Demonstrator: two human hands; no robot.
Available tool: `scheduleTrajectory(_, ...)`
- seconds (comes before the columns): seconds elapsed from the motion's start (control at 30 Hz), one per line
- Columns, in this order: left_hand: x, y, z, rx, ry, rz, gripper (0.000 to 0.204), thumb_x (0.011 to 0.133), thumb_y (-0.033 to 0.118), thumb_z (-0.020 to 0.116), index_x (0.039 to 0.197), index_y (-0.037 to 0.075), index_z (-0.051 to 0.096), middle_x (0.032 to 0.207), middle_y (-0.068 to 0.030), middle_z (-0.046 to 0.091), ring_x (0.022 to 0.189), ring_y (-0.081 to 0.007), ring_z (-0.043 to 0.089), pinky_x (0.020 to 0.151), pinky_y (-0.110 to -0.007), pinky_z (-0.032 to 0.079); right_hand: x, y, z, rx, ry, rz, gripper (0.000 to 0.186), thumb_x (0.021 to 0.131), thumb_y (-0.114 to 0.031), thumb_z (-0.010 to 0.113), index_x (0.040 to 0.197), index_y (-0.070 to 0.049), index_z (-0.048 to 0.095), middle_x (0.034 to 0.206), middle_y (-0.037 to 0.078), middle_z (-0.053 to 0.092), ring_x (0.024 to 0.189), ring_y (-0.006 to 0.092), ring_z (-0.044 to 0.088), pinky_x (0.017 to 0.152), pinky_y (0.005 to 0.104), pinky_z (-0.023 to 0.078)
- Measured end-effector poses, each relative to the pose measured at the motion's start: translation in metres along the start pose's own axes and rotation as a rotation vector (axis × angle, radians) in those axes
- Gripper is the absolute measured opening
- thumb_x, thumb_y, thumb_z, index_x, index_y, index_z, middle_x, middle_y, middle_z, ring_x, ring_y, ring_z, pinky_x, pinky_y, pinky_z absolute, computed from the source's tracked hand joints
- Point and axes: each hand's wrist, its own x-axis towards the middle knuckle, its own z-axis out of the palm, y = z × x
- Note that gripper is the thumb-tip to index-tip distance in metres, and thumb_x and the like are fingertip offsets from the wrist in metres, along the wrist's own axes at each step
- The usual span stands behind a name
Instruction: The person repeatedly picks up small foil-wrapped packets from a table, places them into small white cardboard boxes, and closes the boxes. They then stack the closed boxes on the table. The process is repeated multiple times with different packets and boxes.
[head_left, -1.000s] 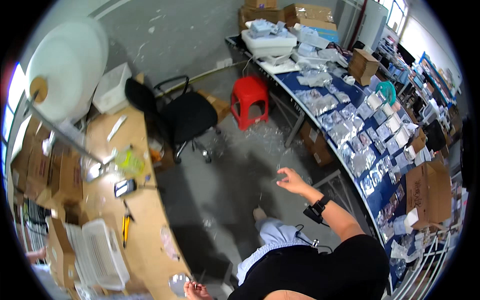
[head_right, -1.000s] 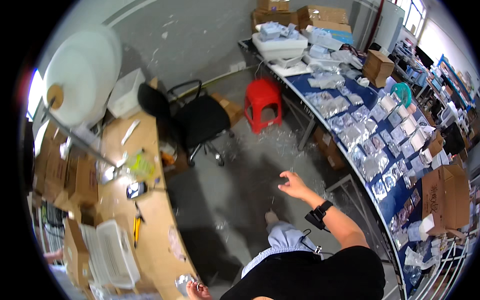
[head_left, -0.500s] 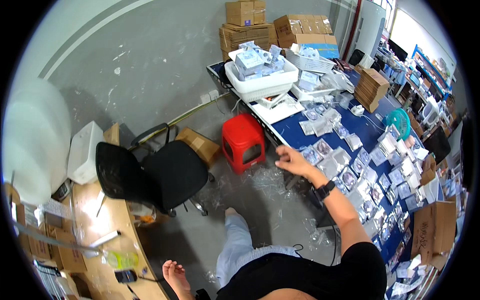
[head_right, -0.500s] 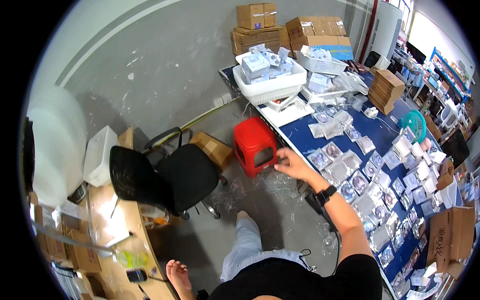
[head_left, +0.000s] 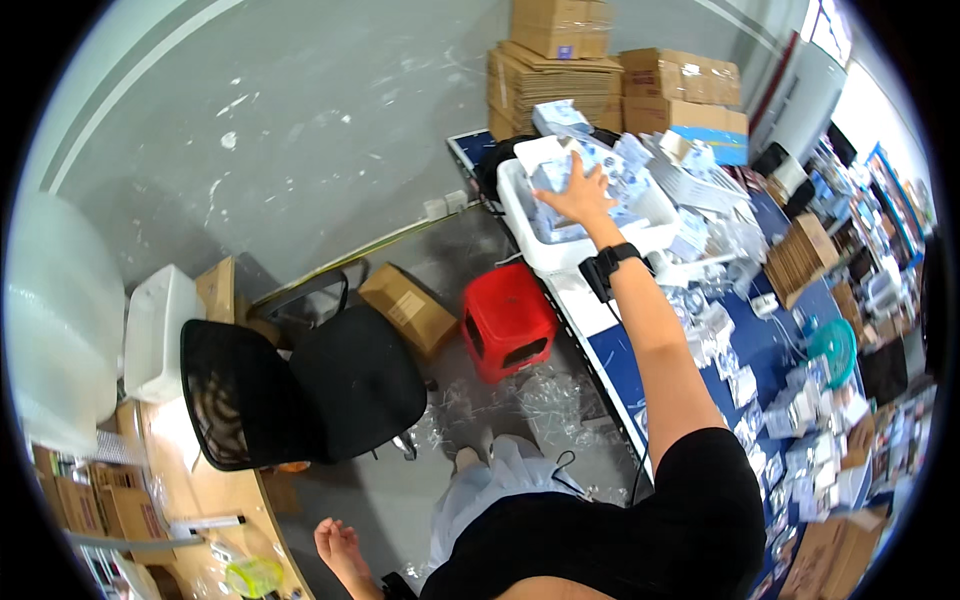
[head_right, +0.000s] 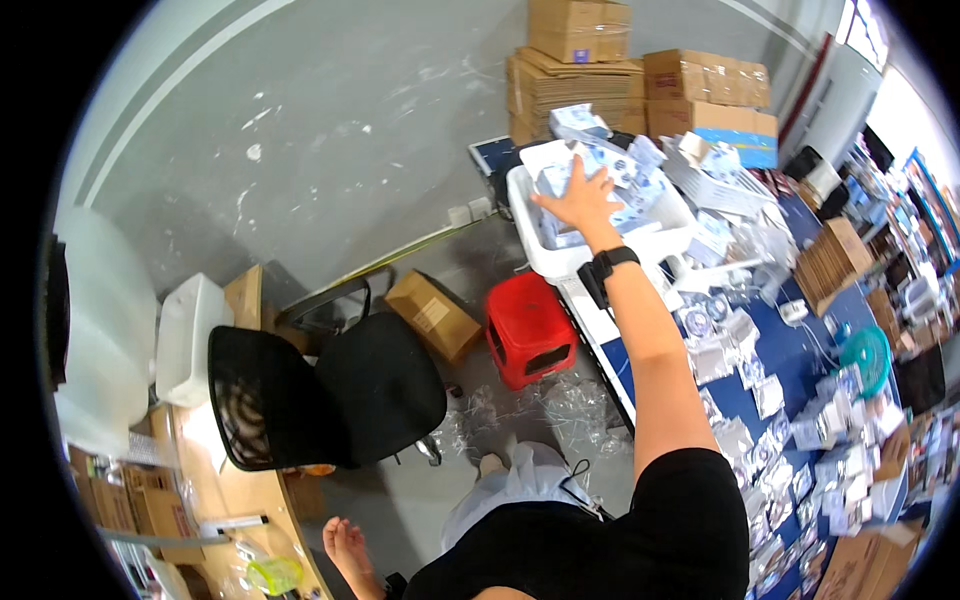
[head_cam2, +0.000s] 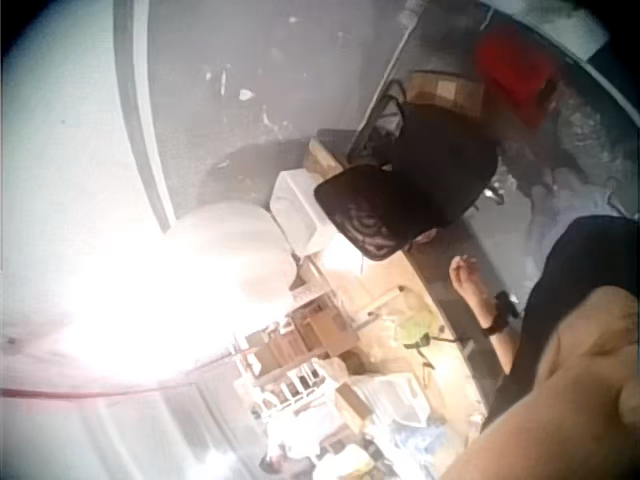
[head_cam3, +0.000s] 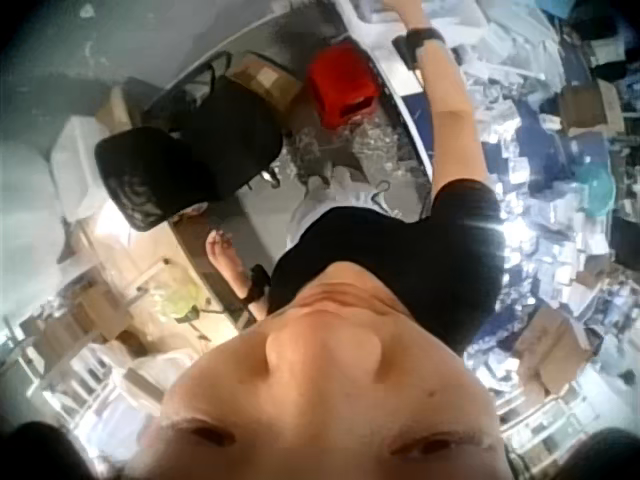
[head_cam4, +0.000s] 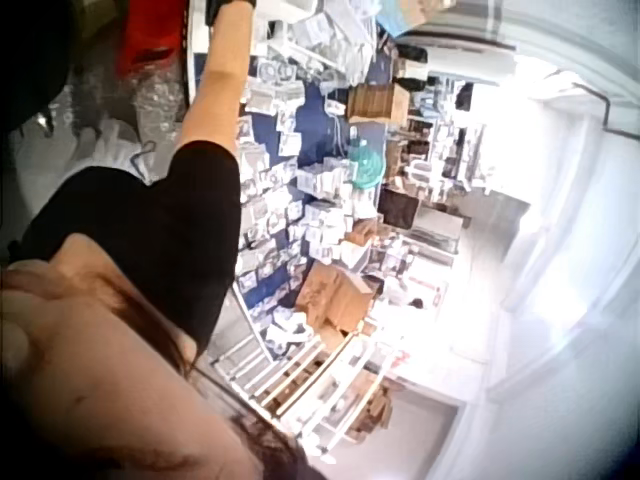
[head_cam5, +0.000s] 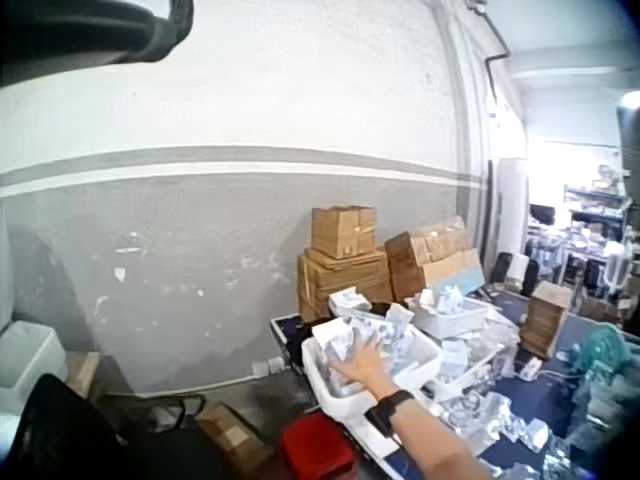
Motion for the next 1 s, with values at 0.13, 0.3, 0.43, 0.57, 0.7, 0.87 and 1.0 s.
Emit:
scheduleTrajectory(0.13,-0.049,-0.034,-0.026,0.094,0.225,0.017,0.019,0.085,0.013,0.060,0.103,0.011,0.055,0.089,0.0000,0.058,0.073,-0.0094,0.051,0.062,-0.020,0.040,-0.005,0.001,0.004,0.004,0.160,-0.106,0.099,0.061,-0.048,0.075,0.141,-0.018,0.024,0.138,0.029,0.026,0.126,0.0453,0.028,0.095,0.0624,0.028)
scheduleTrajectory(0.3,-0.107,-0.039,-0.001,0.038,0.392,0.173,0.015,0.086,0.013,0.060,0.099,0.010,0.054,0.084,0.0034,0.054,0.068,-0.0056,0.048,0.058,-0.017,0.037,-0.078,-0.057,0.012,0.543,0.623,-0.770,0.095,0.057,-0.026,0.080,0.134,-0.005,0.029,0.133,0.029,0.027,0.120,0.0430,0.029,0.097,0.0533,0.027)
scheduleTrajectory(0.43,-0.130,0.003,0.040,0.109,0.208,0.374,0.047,0.082,0.005,0.059,0.126,0.004,0.043,0.119,-0.0074,0.051,0.113,-0.0194,0.048,0.094,-0.032,0.038,-0.188,-0.129,0.016,0.932,0.383,-1.151,0.097,0.059,-0.022,0.079,0.135,-0.007,0.021,0.135,0.029,0.024,0.121,0.0425,0.030,0.096,0.0514,0.031)
scheduleTrajectory(0.57,-0.181,0.056,0.058,0.657,0.152,0.744,0.079,0.072,0.032,0.075,0.136,0.010,0.034,0.147,-0.0191,0.015,0.132,-0.0356,0.029,0.105,-0.047,0.027,-0.333,-0.146,0.018,1.338,-0.129,-1.518,0.093,0.062,-0.029,0.079,0.134,-0.014,0.023,0.133,0.030,0.024,0.118,0.0435,0.033,0.092,0.0528,0.034)
scheduleTrajectory(0.7,-0.279,0.061,0.043,0.867,0.370,0.665,0.075,0.065,0.019,0.079,0.131,0.020,0.045,0.140,-0.0225,0.024,0.126,-0.0421,0.031,0.101,-0.042,0.034,-0.456,-0.099,-0.019,1.427,-0.500,-1.880,0.083,0.067,-0.039,0.076,0.129,-0.016,0.026,0.130,0.029,0.027,0.115,0.0430,0.035,0.088,0.0550,0.036)
scheduleTrajectory(0.87,-0.391,0.006,-0.037,0.631,0.625,0.422,0.071,0.064,0.013,0.078,0.127,0.019,0.046,0.128,-0.0190,0.035,0.118,-0.0390,0.037,0.098,-0.042,0.037,-0.589,-0.067,-0.050,1.529,-0.806,-2.081,0.088,0.058,-0.038,0.081,0.127,-0.014,0.031,0.127,0.027,0.033,0.112,0.0418,0.039,0.088,0.0524,0.037)
scheduleTrajectory(1.0,-0.450,-0.037,-0.102,0.324,0.911,0.545,0.066,0.065,0.010,0.080,0.116,0.013,0.038,0.129,-0.0166,0.032,0.119,-0.0296,0.039,0.093,-0.040,0.045,-0.712,-0.046,-0.072,1.550,-1.053,-2.083,0.087,0.055,-0.036,0.082,0.125,-0.015,0.035,0.125,0.025,0.035,0.111,0.0410,0.041,0.088,0.0505,0.038)
